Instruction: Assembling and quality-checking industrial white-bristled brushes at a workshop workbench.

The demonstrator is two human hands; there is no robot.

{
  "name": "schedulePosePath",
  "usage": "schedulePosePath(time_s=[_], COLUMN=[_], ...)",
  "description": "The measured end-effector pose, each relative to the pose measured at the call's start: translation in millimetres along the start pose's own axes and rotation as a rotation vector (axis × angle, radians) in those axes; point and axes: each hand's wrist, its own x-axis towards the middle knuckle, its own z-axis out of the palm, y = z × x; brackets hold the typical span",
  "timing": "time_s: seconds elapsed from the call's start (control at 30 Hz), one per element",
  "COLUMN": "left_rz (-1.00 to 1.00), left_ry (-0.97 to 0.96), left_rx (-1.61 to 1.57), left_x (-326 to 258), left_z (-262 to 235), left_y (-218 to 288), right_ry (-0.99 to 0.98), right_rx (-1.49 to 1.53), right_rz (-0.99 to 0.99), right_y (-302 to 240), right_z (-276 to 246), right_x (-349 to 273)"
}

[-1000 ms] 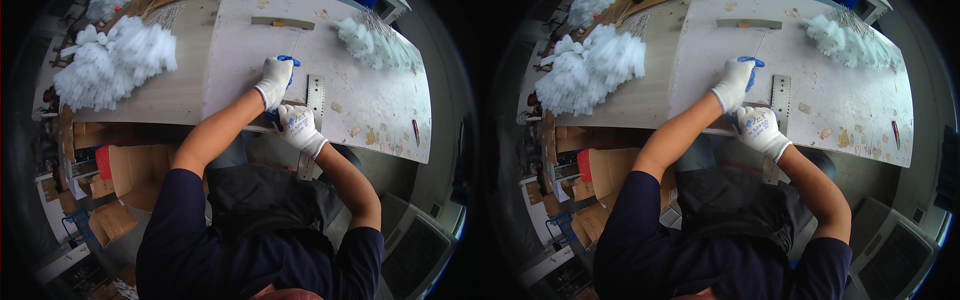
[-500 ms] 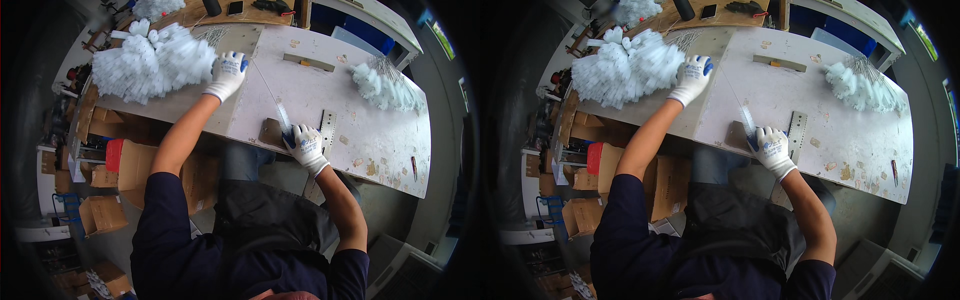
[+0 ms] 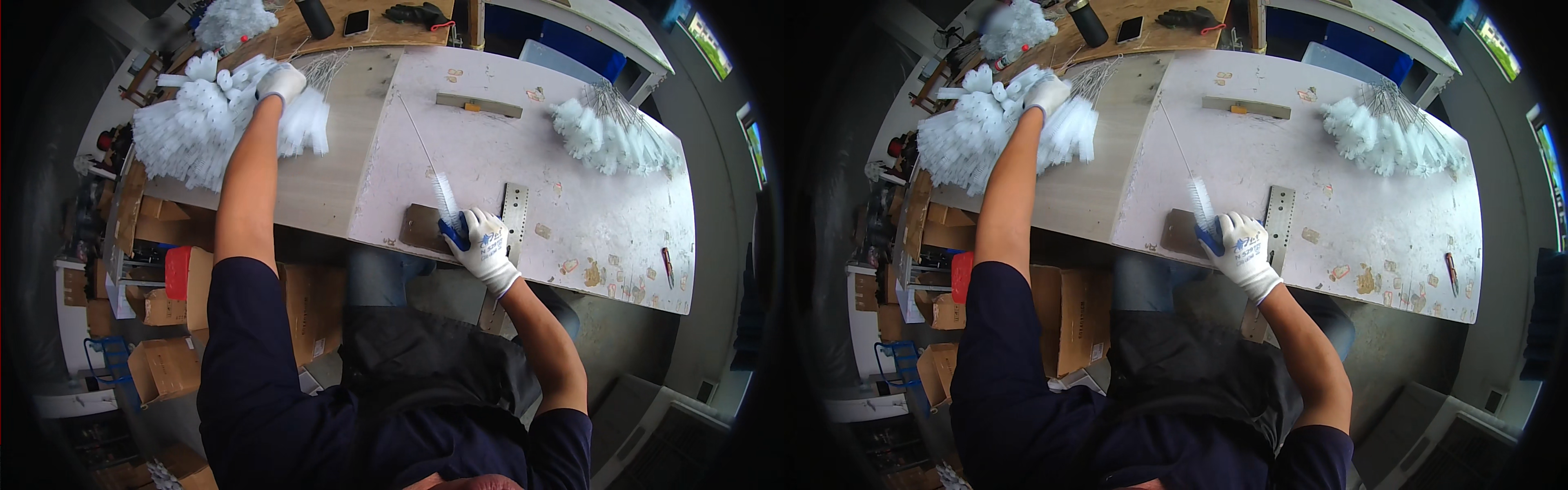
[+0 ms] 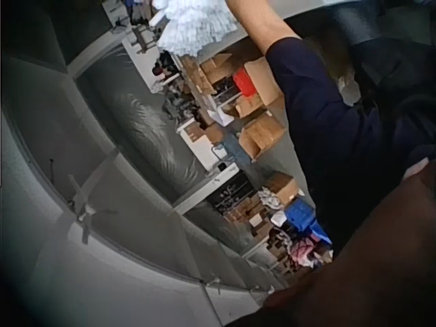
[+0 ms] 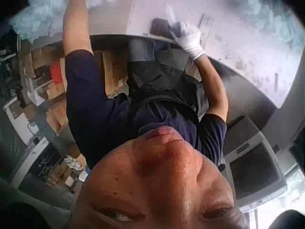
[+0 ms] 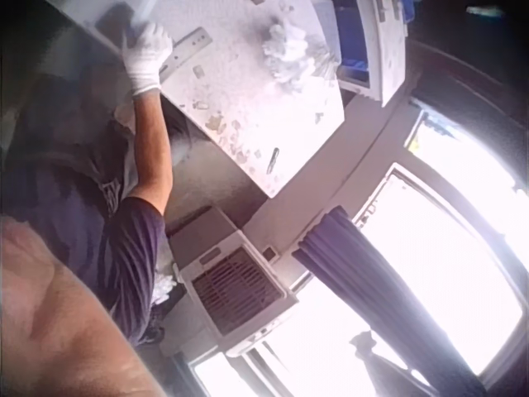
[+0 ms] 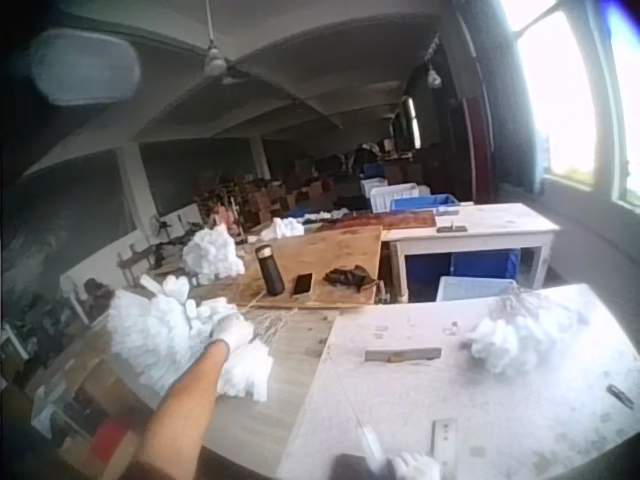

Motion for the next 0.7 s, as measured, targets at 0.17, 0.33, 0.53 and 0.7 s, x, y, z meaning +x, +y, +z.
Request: schedulePosePath(time_s=[0.17, 0.33, 0.53, 0.7], left_rz=[-0.063, 0.004, 0.017, 0.286], left_ry=[0.235, 0.128, -0.115, 0.313], left_rx=[-0.234, -0.871, -1.383, -0.617], left_x=[9, -61, -161, -211], left_z=[-51, -7, 72, 139], left_y=[-41, 22, 94, 132], right_ry=[-0.01, 0.017, 0.209, 0.448], right_rx=[0.018, 0.022, 0.255, 0.261], right_rz=[-0.003, 0.068, 0.292, 0.453], right_y=[-1, 11, 15, 77], right_z=[1, -4, -9, -54], right_x=[4, -4, -3, -1])
